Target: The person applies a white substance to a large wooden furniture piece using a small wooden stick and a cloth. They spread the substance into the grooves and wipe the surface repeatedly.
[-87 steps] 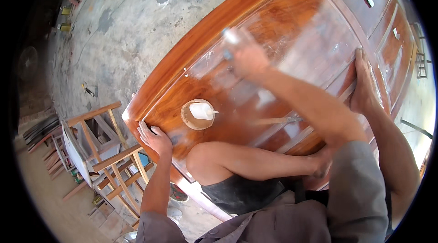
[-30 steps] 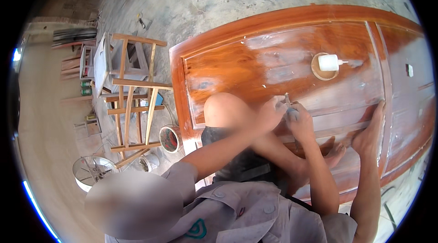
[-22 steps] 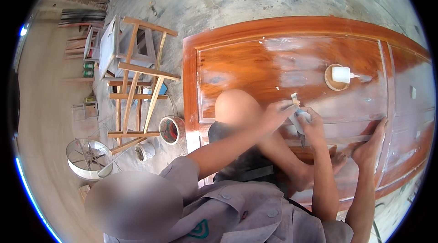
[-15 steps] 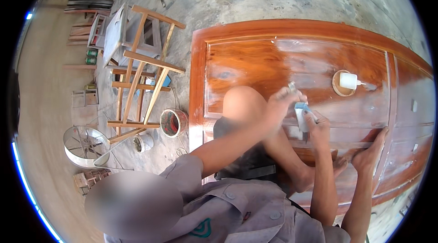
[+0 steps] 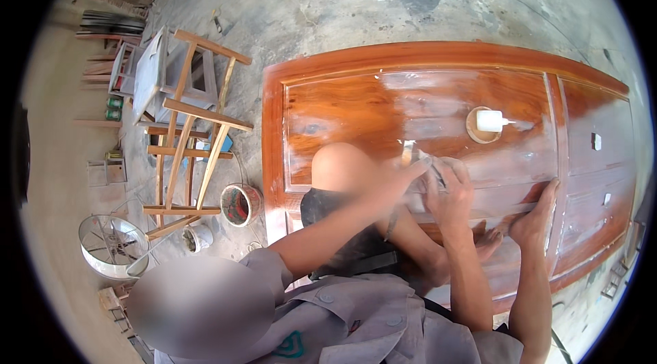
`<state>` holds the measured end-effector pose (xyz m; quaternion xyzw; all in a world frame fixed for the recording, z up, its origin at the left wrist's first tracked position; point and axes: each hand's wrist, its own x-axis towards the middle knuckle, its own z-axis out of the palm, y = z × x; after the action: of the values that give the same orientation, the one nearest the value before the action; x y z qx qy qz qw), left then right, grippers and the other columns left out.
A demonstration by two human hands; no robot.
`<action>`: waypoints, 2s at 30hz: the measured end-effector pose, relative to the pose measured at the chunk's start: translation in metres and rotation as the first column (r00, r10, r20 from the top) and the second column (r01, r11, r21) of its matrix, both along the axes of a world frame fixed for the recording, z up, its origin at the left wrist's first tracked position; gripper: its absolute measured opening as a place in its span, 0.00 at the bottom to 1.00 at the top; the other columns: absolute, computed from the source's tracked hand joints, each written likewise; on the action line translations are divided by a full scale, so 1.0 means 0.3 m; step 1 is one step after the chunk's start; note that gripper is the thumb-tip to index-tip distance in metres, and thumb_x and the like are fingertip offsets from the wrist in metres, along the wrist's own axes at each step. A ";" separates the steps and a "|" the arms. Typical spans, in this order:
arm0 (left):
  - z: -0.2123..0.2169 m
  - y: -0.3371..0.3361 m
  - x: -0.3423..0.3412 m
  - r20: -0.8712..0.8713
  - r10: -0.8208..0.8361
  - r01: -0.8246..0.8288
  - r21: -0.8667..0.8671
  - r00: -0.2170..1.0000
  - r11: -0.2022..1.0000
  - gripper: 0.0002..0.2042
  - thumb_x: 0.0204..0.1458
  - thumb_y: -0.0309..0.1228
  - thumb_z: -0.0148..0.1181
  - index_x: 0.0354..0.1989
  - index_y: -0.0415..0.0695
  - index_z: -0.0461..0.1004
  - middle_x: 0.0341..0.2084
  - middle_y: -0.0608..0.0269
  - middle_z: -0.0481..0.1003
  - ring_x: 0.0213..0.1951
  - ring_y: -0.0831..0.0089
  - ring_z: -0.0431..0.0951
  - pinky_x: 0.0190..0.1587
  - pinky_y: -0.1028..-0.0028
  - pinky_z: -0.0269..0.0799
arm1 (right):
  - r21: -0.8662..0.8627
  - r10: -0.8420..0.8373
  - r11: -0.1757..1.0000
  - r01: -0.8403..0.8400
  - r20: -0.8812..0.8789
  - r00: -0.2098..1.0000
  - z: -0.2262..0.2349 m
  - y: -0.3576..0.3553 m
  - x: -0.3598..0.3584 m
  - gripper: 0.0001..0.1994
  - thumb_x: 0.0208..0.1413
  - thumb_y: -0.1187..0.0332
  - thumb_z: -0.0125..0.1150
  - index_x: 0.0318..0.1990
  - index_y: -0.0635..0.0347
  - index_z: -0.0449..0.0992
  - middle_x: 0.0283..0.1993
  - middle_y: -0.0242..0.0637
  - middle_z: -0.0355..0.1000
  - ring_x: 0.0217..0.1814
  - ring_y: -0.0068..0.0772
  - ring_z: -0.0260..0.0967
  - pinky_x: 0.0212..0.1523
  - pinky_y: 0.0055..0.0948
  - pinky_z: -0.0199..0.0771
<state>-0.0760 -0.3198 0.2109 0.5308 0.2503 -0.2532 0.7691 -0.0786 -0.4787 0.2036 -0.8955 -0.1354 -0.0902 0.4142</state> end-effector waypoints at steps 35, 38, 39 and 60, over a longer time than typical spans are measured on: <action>-0.035 0.191 -0.031 -0.058 -0.053 0.058 0.087 0.997 0.995 0.10 0.64 0.34 0.62 0.46 0.40 0.77 0.27 0.70 0.74 0.23 0.83 0.69 0.18 0.81 0.54 | 0.565 0.243 0.825 0.022 -0.389 0.888 -0.033 -0.002 0.015 0.13 0.58 0.82 0.59 0.49 0.63 0.81 0.51 0.40 0.80 0.53 0.35 0.78 0.55 0.33 0.78; -0.007 0.185 -0.030 -0.132 0.030 -0.049 -0.142 0.991 0.989 0.11 0.67 0.36 0.58 0.47 0.40 0.74 0.33 0.66 0.76 0.22 0.83 0.68 0.15 0.83 0.51 | 0.479 0.195 0.875 -0.064 -0.229 0.954 0.031 0.013 0.009 0.12 0.56 0.84 0.57 0.45 0.61 0.82 0.53 0.45 0.80 0.55 0.46 0.79 0.56 0.38 0.79; 0.009 0.177 -0.032 -0.154 0.071 -0.092 -0.136 0.985 0.986 0.12 0.67 0.37 0.58 0.47 0.40 0.74 0.33 0.65 0.77 0.22 0.84 0.68 0.15 0.83 0.50 | 0.401 0.184 0.910 -0.104 -0.168 0.969 0.033 0.016 0.006 0.12 0.56 0.84 0.57 0.44 0.61 0.82 0.52 0.45 0.80 0.54 0.48 0.80 0.56 0.38 0.80; 0.115 0.183 0.070 0.251 0.512 -0.527 -0.010 0.821 0.850 0.11 0.67 0.36 0.60 0.53 0.46 0.73 0.42 0.64 0.77 0.39 0.75 0.75 0.34 0.72 0.70 | 0.450 0.379 0.887 -0.104 -0.581 0.720 0.268 0.068 -0.050 0.18 0.69 0.60 0.57 0.53 0.68 0.69 0.40 0.62 0.77 0.45 0.66 0.76 0.47 0.52 0.73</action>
<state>-0.0549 -0.2649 0.2455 0.4923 0.2964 0.0408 0.8174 -0.0936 -0.4581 0.2841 -0.7435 -0.0794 0.2600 0.6110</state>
